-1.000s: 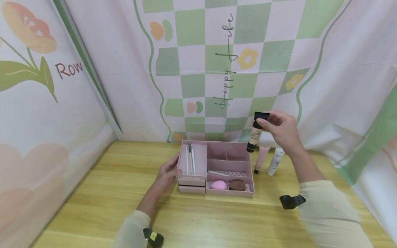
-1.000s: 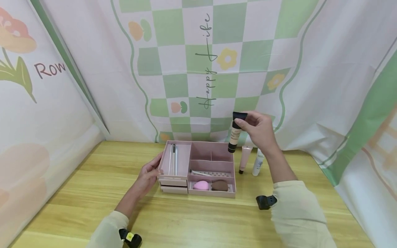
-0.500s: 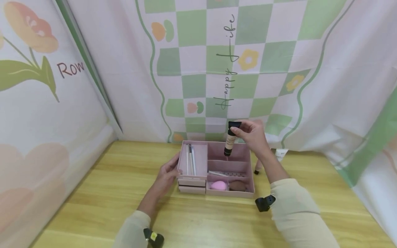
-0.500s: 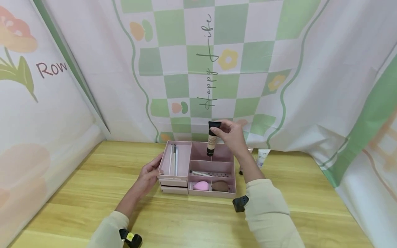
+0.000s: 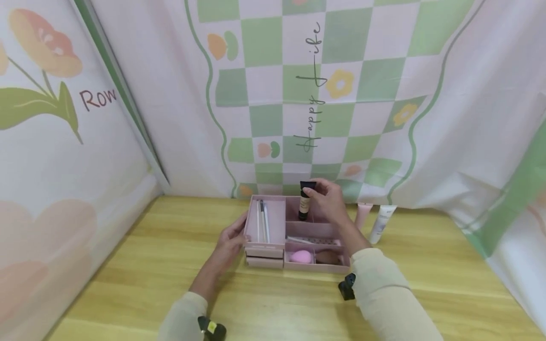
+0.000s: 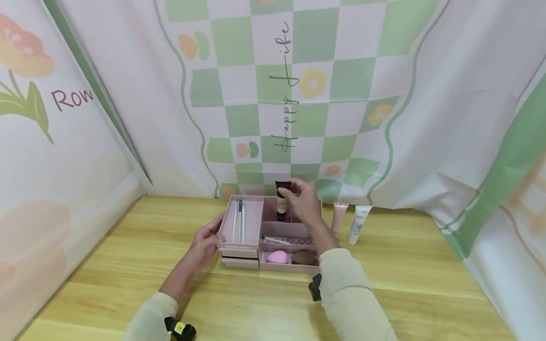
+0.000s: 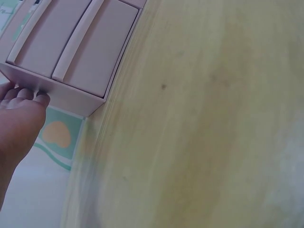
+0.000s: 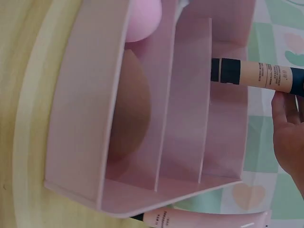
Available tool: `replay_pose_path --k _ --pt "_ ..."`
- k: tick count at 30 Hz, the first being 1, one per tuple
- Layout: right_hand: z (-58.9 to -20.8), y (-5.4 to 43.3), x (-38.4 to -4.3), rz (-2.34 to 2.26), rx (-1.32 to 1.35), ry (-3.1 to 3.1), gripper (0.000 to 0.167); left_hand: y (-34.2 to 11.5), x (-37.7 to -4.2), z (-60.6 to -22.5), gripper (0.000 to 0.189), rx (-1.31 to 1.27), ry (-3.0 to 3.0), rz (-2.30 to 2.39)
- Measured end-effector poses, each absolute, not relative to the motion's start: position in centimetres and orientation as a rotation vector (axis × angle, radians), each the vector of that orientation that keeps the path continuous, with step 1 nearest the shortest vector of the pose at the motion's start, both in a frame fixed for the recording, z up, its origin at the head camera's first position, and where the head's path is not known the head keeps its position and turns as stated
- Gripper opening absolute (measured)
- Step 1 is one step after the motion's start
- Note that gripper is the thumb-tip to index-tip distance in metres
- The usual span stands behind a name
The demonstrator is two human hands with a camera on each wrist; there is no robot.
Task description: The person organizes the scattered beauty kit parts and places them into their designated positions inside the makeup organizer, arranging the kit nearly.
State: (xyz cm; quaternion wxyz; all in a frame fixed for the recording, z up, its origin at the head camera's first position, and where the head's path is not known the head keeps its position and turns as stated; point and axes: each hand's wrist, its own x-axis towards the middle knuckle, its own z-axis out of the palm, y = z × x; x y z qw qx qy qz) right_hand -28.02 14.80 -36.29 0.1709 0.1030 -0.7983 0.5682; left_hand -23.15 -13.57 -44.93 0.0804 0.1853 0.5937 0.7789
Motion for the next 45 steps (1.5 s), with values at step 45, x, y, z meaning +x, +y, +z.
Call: replay_pose_path --k 45 --pt "-40.2 15.1 -27.9 1.640 0.427 -2.402 0.029 -13.5 -22.9 -44.6 0.081 0.535 1.795 2.316"
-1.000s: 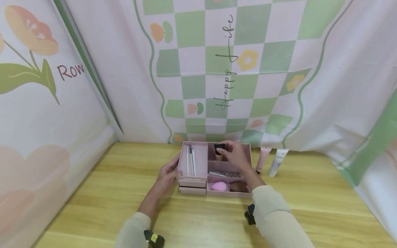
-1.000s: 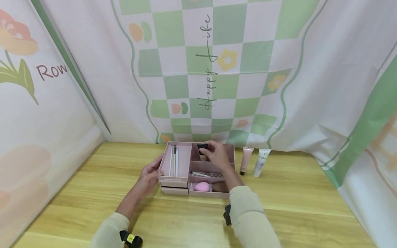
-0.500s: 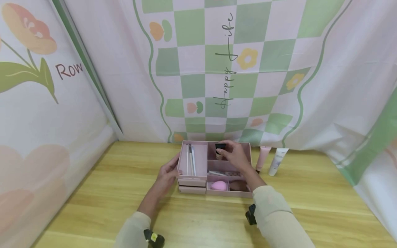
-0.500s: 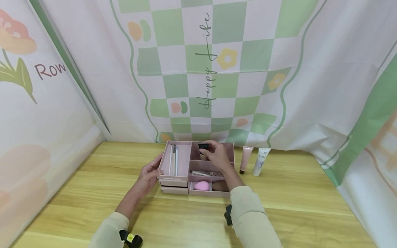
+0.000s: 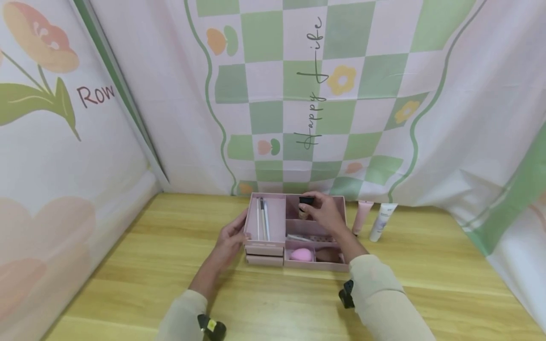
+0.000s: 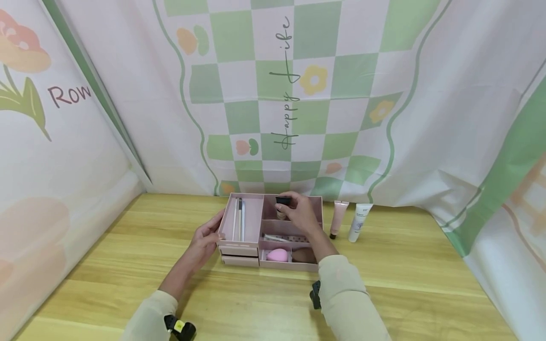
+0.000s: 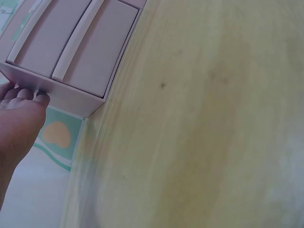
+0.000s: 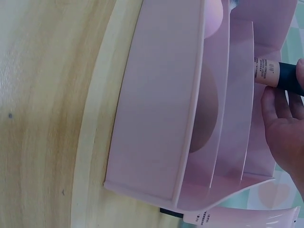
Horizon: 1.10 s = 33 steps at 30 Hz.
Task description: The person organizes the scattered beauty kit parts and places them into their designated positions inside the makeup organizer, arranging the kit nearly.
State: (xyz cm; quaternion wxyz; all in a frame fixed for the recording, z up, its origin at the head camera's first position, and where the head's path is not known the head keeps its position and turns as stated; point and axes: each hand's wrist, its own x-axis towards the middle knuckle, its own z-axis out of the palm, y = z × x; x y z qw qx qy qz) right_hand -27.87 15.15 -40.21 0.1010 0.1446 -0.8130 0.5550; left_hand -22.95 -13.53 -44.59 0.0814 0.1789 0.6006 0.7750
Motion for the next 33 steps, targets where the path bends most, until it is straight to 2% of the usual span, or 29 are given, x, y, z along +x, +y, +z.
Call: replay_pose_path --k 11,16,22,33 --pt "-39.2 16.2 -27.4 1.669 0.332 -2.430 0.034 -13.5 -23.1 -44.7 0.082 0.541 1.781 2.324" --pt "-38.2 16.9 -26.8 1.575 0.365 -2.434 0.031 -13.5 -23.0 -44.7 0.082 0.528 1.791 2.327" --pt "-36.5 18.9 -25.6 1.300 0.389 -2.552 0.026 -13.5 -23.1 -44.9 0.082 0.544 1.786 2.323" --pt "-33.4 23.7 -23.1 1.242 0.396 -2.420 0.023 -13.6 -23.1 -44.8 0.081 0.543 1.782 2.325"
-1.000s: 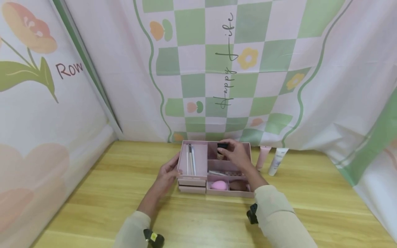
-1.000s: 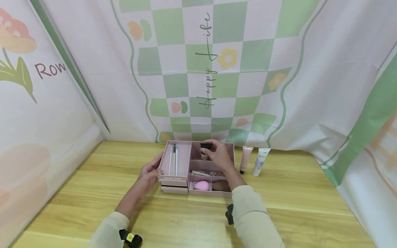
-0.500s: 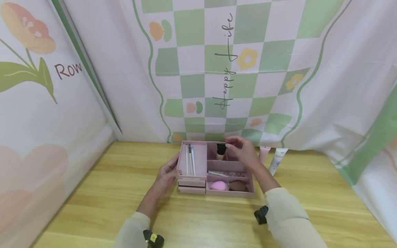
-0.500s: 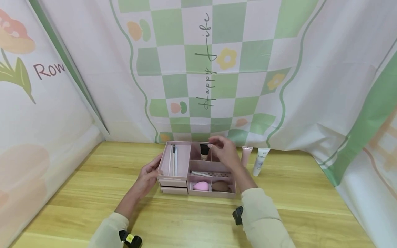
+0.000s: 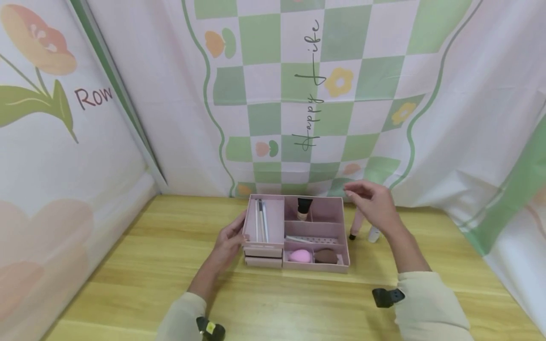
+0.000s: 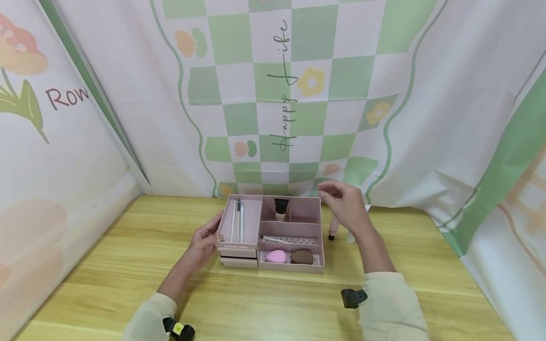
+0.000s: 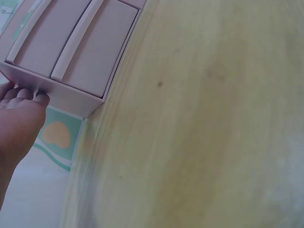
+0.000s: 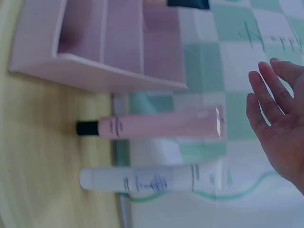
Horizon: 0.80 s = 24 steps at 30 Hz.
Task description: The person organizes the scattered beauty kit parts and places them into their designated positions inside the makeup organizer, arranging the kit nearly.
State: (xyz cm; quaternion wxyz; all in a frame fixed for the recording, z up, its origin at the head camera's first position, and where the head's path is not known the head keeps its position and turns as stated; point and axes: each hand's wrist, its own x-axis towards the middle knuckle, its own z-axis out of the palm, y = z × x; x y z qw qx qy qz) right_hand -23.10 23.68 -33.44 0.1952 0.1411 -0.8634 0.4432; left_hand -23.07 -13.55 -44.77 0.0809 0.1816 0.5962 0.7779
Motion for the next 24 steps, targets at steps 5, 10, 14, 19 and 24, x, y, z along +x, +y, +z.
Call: replay_pose_path --k 5,10,14,19,24 --pt "-33.3 26.3 -22.6 1.287 0.326 -2.334 0.026 -13.5 -23.1 -44.8 0.081 0.547 1.783 2.325" --pt "-34.3 29.0 -22.6 1.355 0.228 -2.228 0.024 -13.5 -23.1 -44.7 0.080 0.548 1.784 2.324" --pt "-35.4 31.1 -22.8 1.460 0.145 -2.149 0.022 -13.5 -23.0 -44.7 0.080 0.548 1.783 2.326" --pt "-37.3 33.2 -22.4 1.770 0.068 -2.095 0.021 -13.5 -23.0 -44.6 0.080 0.551 1.784 2.331" --pt "-39.4 34.0 -22.2 2.039 0.122 -2.022 0.023 -13.5 -23.0 -44.7 0.079 0.549 1.790 2.328"
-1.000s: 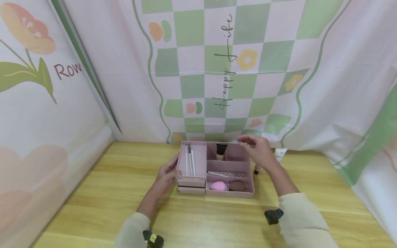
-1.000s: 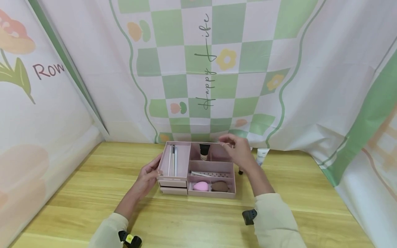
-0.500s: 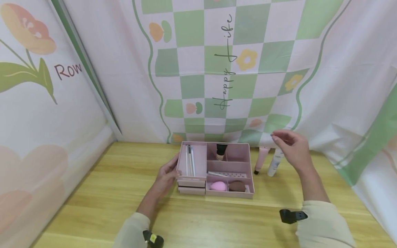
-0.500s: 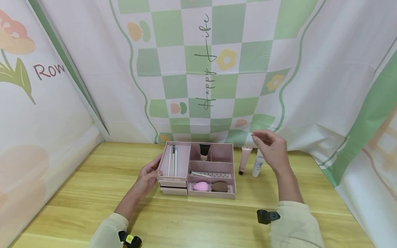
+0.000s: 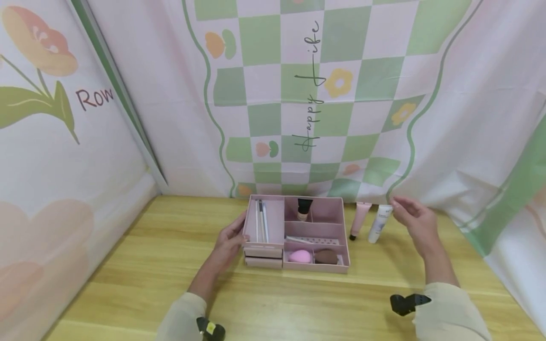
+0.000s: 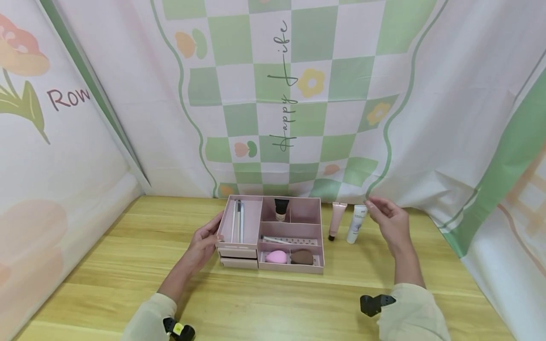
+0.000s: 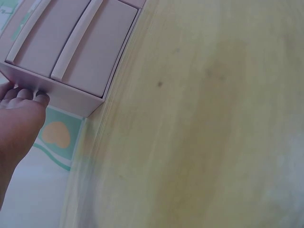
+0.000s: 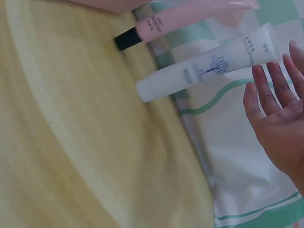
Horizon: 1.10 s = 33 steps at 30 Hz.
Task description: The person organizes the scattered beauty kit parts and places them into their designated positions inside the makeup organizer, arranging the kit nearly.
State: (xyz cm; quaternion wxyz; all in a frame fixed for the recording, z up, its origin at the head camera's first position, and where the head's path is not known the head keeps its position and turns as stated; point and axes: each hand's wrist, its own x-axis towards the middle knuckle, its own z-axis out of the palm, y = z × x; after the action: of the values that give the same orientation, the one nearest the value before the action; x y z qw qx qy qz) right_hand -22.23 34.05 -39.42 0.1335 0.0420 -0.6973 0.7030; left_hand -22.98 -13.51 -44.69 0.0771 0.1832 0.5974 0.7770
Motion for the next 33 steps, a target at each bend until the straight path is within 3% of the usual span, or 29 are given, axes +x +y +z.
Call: replay_pose_path --k 14,33 --pt "-42.1 33.5 -22.8 2.282 0.126 -1.943 0.023 -13.5 -23.0 -44.8 0.079 0.544 1.786 2.321" --pt "-42.5 32.8 -23.2 2.315 0.075 -1.788 0.019 -13.5 -23.0 -44.7 0.079 0.532 1.775 2.328"
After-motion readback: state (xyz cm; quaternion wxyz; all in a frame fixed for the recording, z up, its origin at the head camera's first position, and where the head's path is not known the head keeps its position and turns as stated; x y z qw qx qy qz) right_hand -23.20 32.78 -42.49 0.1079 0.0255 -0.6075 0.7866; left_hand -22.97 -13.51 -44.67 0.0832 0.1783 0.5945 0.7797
